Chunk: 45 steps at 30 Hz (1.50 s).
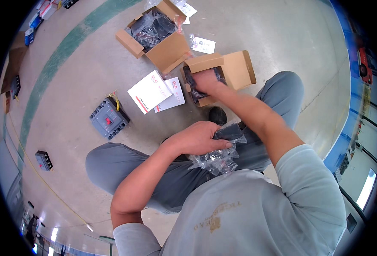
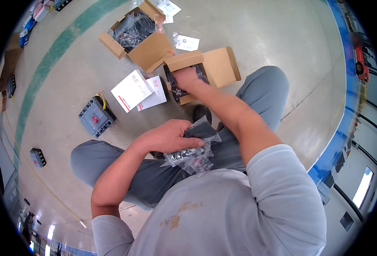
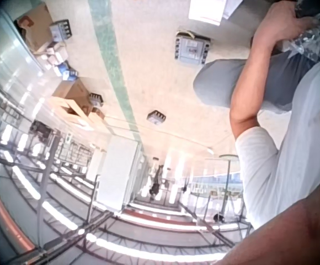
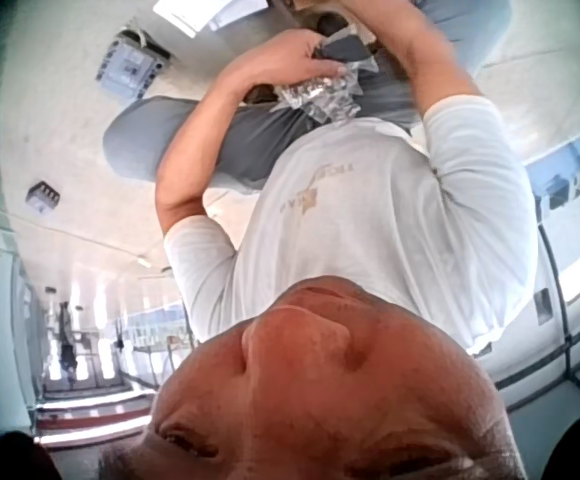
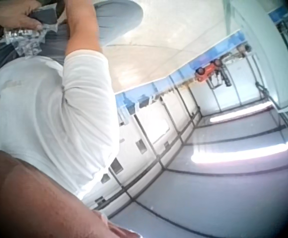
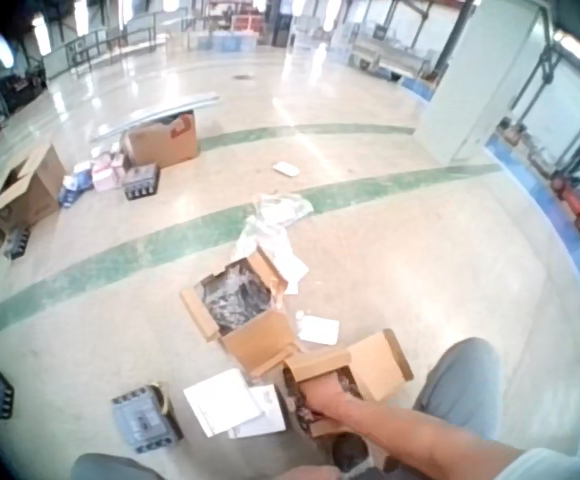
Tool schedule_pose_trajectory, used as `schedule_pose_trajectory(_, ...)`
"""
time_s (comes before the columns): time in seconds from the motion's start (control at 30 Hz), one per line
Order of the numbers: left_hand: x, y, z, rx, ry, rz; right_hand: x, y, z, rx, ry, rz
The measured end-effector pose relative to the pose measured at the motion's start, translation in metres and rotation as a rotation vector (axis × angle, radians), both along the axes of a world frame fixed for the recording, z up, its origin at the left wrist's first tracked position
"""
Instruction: The person sits on the floor and unpacks several cardboard boxes containing electrical components and hardware. They remove plastic-wrapped items, small bags of screws, and instruction booklets, placing them on the floor alongside gray electrical boxes.
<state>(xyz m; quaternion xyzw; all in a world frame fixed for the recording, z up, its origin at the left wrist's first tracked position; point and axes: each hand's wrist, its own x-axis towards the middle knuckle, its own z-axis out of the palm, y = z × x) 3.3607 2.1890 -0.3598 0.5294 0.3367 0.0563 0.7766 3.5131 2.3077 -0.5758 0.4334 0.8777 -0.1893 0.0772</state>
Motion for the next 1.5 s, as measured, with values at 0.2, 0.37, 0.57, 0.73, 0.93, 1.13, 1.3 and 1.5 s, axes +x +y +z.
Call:
schedule_pose_trajectory(0.2, 0.001, -0.005, 0.005, -0.004, -0.034, 0.028, 0.004, 0.044, 0.043, -0.178, -0.067, 0.006)
schedule_pose_trajectory(0.37, 0.001, -0.004, 0.003, 0.002, -0.007, 0.035, -0.001, 0.061, 0.088, -0.203, 0.002, -0.056)
schedule_pose_trajectory(0.57, 0.001, 0.002, 0.007, -0.003, 0.069, -0.019, 0.022, 0.082, 0.083, -0.062, 0.184, -0.024)
schedule_pose_trajectory(0.73, 0.001, 0.0, 0.004, 0.007, 0.085, 0.011, 0.022, 0.082, 0.086, -0.105, 0.111, -0.078)
schedule_pose_trajectory(0.93, 0.003, 0.001, -0.001, -0.013, 0.067, 0.004, 0.025, 0.078, 0.081, -0.14, 0.018, -0.053)
schedule_pose_trajectory(1.13, 0.003, 0.001, -0.004, 0.038, 0.049, 0.027, 0.018, 0.039, 0.089, -0.07, -0.108, 0.037)
schedule_pose_trajectory(1.3, 0.003, 0.007, 0.002, 0.03, 0.06, 0.013, 0.005, 0.003, 0.073, -0.158, -0.403, 0.11)
schedule_pose_trajectory(1.5, 0.007, 0.0, -0.008, 0.01, 0.021, 0.031, -0.014, -0.009, 0.044, -0.07, -0.45, 0.085)
